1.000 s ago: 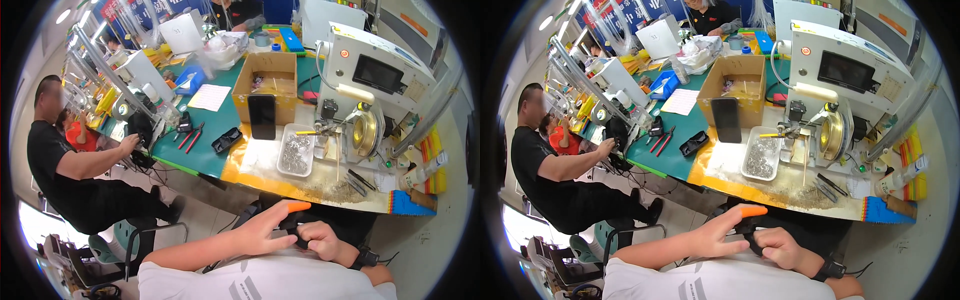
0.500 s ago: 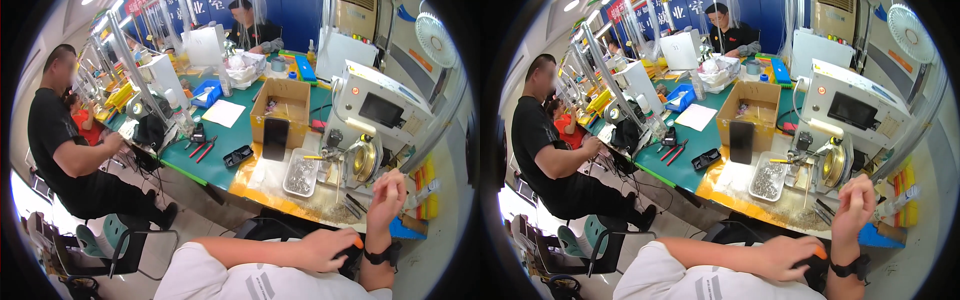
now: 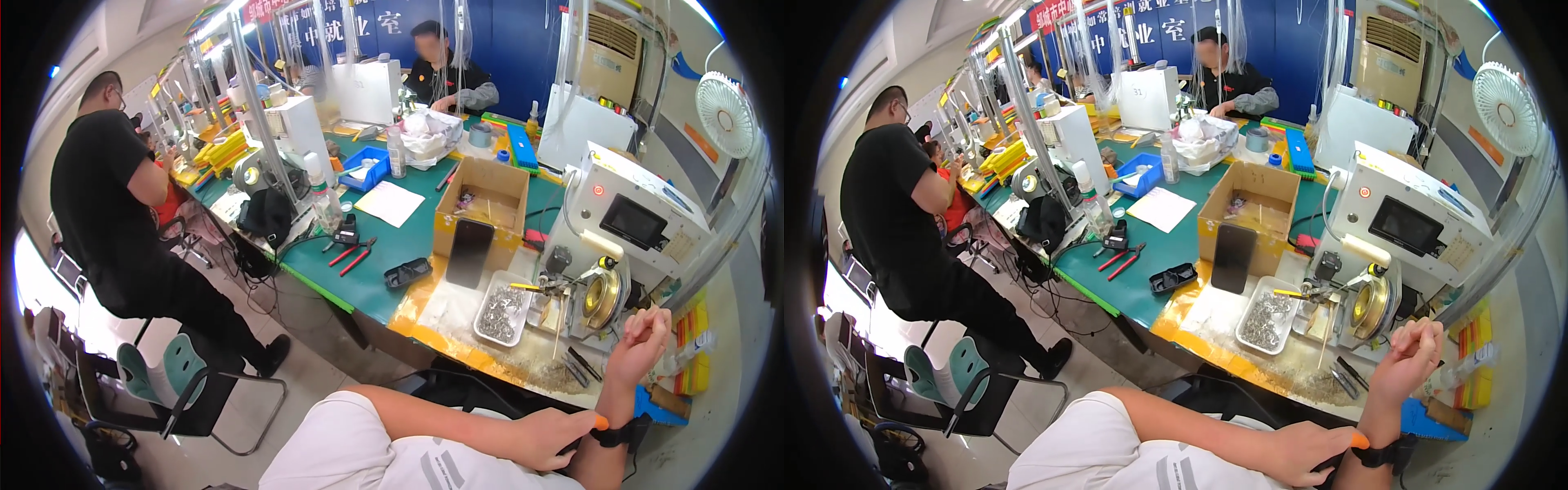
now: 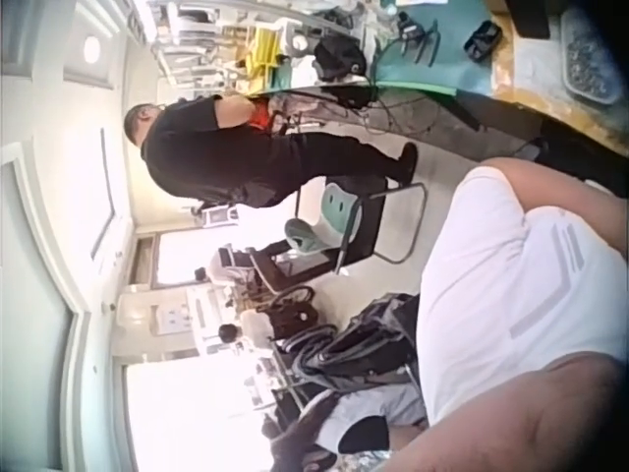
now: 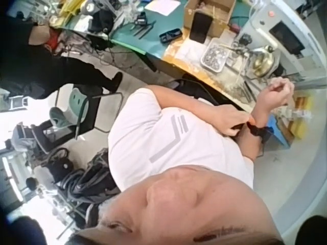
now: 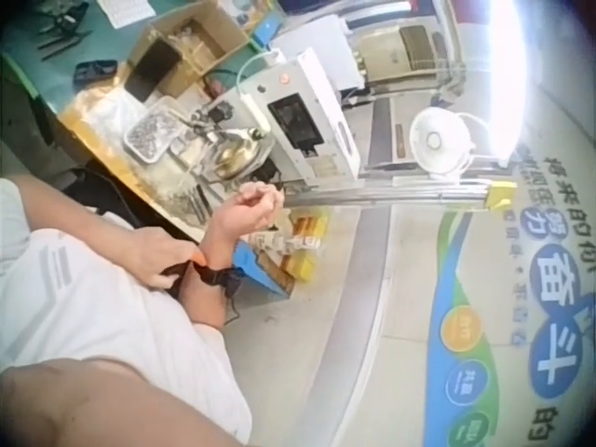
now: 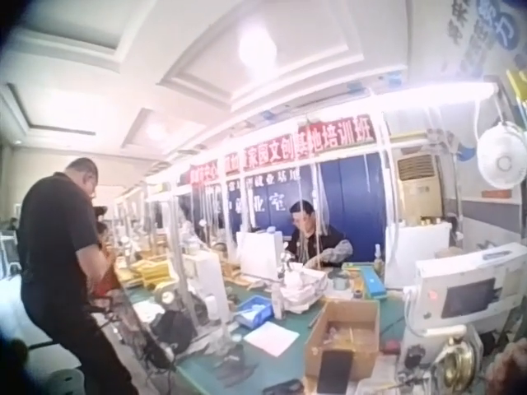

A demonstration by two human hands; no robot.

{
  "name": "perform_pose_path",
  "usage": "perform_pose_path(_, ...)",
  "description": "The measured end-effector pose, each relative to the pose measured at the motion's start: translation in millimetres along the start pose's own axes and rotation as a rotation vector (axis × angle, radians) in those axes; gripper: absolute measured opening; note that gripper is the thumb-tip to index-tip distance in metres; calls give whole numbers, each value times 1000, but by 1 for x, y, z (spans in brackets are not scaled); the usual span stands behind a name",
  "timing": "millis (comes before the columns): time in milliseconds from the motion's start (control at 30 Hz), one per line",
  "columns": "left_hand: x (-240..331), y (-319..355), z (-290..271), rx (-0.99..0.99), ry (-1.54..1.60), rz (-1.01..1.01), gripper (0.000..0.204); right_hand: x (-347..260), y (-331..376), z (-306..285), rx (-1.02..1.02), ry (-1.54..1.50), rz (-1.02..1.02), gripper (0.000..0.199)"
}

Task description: Winding wire around a small metal component using an industrial winding machine.

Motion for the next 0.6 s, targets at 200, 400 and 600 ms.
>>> perform_pose_path(200, -10, 2, 4, -60, 63, 18, 57, 13, 4, 19, -106, 30, 60, 26)
perform_pose_path(400, 14, -7, 11, -260, 314, 32, 53, 33, 26, 46, -227, 45, 193, 26)
perform_pose_path(600, 10, 7, -23, -136, 286, 28, 39, 45, 72, 46, -294, 78, 450, 27)
Point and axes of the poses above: each hand's wrist, its own y-axis away from the middle knuckle, its own z-axis out of the palm, x = y × z, the point moved 10 cm from there along -y, towards the middle knuckle, and after that the axes turned 7 degrees about z, right-handed, at the moved point
